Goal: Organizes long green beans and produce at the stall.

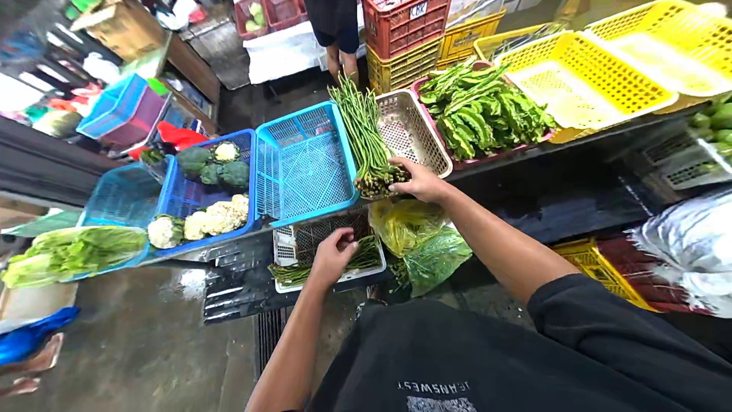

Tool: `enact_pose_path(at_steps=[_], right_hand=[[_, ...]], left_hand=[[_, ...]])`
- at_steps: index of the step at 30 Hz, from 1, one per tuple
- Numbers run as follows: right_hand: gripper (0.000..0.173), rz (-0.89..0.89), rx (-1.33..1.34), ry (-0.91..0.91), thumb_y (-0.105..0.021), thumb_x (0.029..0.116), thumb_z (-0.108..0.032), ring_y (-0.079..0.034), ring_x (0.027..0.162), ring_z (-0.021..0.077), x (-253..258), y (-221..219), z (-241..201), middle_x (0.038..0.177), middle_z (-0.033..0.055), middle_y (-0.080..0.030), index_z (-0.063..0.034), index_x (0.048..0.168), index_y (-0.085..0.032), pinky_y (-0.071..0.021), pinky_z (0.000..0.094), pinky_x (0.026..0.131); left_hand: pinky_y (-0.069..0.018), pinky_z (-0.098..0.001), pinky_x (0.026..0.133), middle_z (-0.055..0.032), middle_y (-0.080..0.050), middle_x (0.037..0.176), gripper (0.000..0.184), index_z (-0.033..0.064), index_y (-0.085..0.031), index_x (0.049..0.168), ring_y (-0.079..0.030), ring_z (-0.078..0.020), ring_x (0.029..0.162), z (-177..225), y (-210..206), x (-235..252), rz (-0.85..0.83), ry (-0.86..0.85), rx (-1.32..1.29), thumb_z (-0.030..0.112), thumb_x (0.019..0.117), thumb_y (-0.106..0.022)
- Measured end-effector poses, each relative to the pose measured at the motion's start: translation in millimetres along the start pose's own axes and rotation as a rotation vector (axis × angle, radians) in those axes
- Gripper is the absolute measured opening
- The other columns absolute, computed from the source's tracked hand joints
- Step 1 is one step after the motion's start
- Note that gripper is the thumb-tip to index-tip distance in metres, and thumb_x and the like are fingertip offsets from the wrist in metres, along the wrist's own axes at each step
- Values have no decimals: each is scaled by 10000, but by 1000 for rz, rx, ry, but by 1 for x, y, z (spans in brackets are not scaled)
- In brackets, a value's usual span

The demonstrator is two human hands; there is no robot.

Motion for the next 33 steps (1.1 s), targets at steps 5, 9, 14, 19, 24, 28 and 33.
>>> enact_pose_path(at_steps=[5,9,14,19,24,28,33], right_hand=[[736,69,169,-7,-765,882,-282,-545,1345,266,-13,9,-8,1498,160,-522,-118,1530,-457,-486,489,1108],[672,105,320,1,-523,969,-444,-499,1383,210,-21,10,5,1559,79,-472,-129,1548,-392,-459,440,1107],[605,337,389,-116,-312,1048,-528,-547,1333,207,-39,7,15,1486,25,-532,-158,1517,-406,-488,468,1079],[433,782,314,-346,-313,1104,-333,-711,1054,232,-80,5,12,1214,65,-690,-77,1373,-535,-606,459,898],[339,841,309,-646,-400,1109,-254,-723,866,166,-141,-48,12,1033,51,-711,-27,1324,-531,-621,362,768],[330,654,339,-895,-457,1098,-212,-711,877,182,-150,-127,16,1076,109,-697,-2,1332,-555,-608,371,763],[315,164,122,-684,-644,1006,-134,-715,998,259,-84,-217,2,1151,188,-696,18,1281,-618,-602,463,897]], left_hand=[[-507,-498,1073,-175,-652,1327,491,64,-580,1411,-652,-285,1210,-92,-24,-51,-367,360,205,325,1000,-646],[-450,-556,1118,-204,-615,1385,553,50,-553,1441,-595,-342,1295,-156,-26,-81,-397,491,207,338,982,-664],[-361,-652,1138,-181,-550,1471,568,113,-578,1440,-460,-382,1415,-221,9,-71,-356,487,492,345,933,-687],[-308,-714,1148,-281,-391,1574,733,80,-508,1500,-357,-489,1460,-297,91,-37,52,350,625,213,842,-803],[-548,-675,891,-270,-515,1454,595,154,-566,1449,-632,-481,1156,-358,123,-4,-140,505,573,250,893,-755],[-545,-651,906,-228,-637,1277,263,70,-735,1142,-650,-427,1127,-366,117,19,-303,449,600,213,925,-693],[-538,-616,949,-203,-691,1191,214,99,-757,1142,-668,-388,1114,-259,141,28,-320,158,548,195,978,-658]])
Point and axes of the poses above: each hand's wrist, its own x-axis towards the middle knuckle, its own y-axis out of the back of the hand, z = x × y, the point moved 3 cm from there along x, towards the middle knuckle
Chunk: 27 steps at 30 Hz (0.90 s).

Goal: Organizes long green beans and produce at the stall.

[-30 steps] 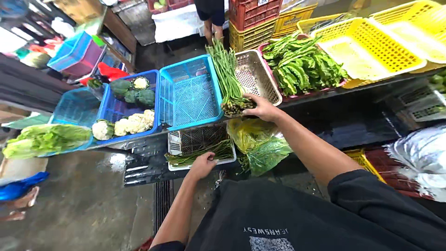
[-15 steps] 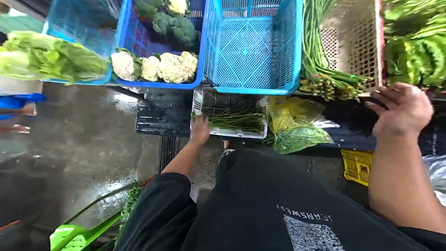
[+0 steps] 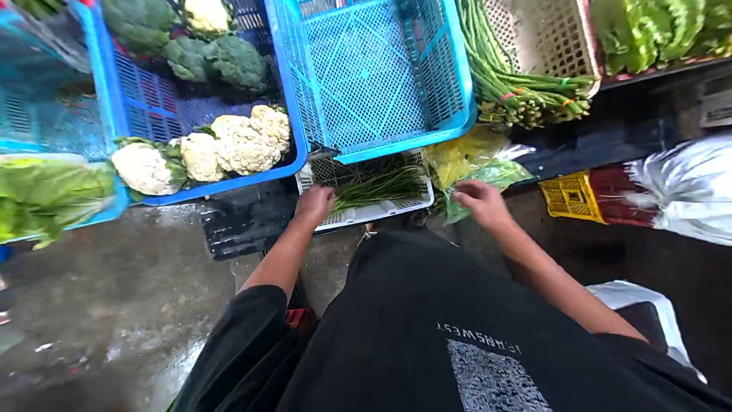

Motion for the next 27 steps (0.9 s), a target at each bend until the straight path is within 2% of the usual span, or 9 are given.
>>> enact_pose_path(at_steps=[6,8,10,12,16,20,23,25,27], right_hand=[[894,-264,-420,552,-926,725,-400,-556,1321,318,35,-129,-107,1411,130,-591,-162,1485,-520,-475,552,1104],[714,-332,-340,652,-890,762,-327,-589,1267,298,36,-150,-132,1344,119,-639,-157,1398,-613,-471,533,1096],[369,-373,-219,619,-800,865,-244,-687,1082,232,39,-154,-148,1135,92,-732,-114,1201,-723,-546,511,983],[201,-368,-49,540,-731,936,-175,-707,965,171,40,-142,-147,1031,72,-741,-67,1105,-722,-585,439,921],[88,-237,343,618,-684,945,-45,-707,1037,208,21,-86,-133,1067,81,-730,-40,1032,-669,-589,419,973],[108,-171,580,651,-650,992,-210,-680,1116,287,-12,-24,-143,1089,77,-716,-113,1027,-684,-526,521,1065],[142,-53,625,668,-623,997,-289,-688,1049,265,-32,9,-152,1016,41,-705,-161,1032,-672,-533,521,1039],[158,34,613,677,-635,985,-318,-702,959,239,-44,26,-149,939,12,-704,-176,1036,-681,-554,521,999],[151,91,636,654,-641,964,-320,-699,886,222,-58,38,-143,862,-9,-686,-183,1016,-680,-558,525,977]], left_hand=[[-578,-433,905,-65,-682,1087,152,150,-778,1082,-670,-201,1010,79,65,-40,125,-450,-186,199,952,-718],[-584,-367,904,-38,-686,1103,160,140,-775,1083,-665,-139,1009,91,87,-51,154,-533,-382,173,928,-753],[-605,-351,910,-69,-699,1197,324,60,-709,1240,-690,-139,1037,86,108,-58,126,-503,-671,97,921,-744],[-604,-389,921,-98,-685,1262,496,61,-575,1416,-697,-184,1059,59,112,-56,46,-340,-837,110,936,-692],[-535,-567,1008,-188,-699,1214,363,37,-652,1299,-686,-322,1124,-21,49,-17,-86,46,-427,228,990,-668],[-461,-618,1071,-205,-657,1304,312,3,-703,1209,-596,-388,1263,-52,-50,33,-169,13,76,182,968,-620],[-294,-618,1210,-290,-515,1461,373,-64,-612,1314,-415,-468,1423,-66,-101,68,-204,23,326,79,970,-605],[-357,-617,1177,-358,-355,1557,453,-140,-510,1382,-338,-526,1457,-65,-107,91,-299,189,362,102,1004,-575],[-371,-642,1152,-352,-439,1502,411,-146,-548,1340,-420,-536,1400,-63,-98,106,-304,216,302,92,1004,-565]])
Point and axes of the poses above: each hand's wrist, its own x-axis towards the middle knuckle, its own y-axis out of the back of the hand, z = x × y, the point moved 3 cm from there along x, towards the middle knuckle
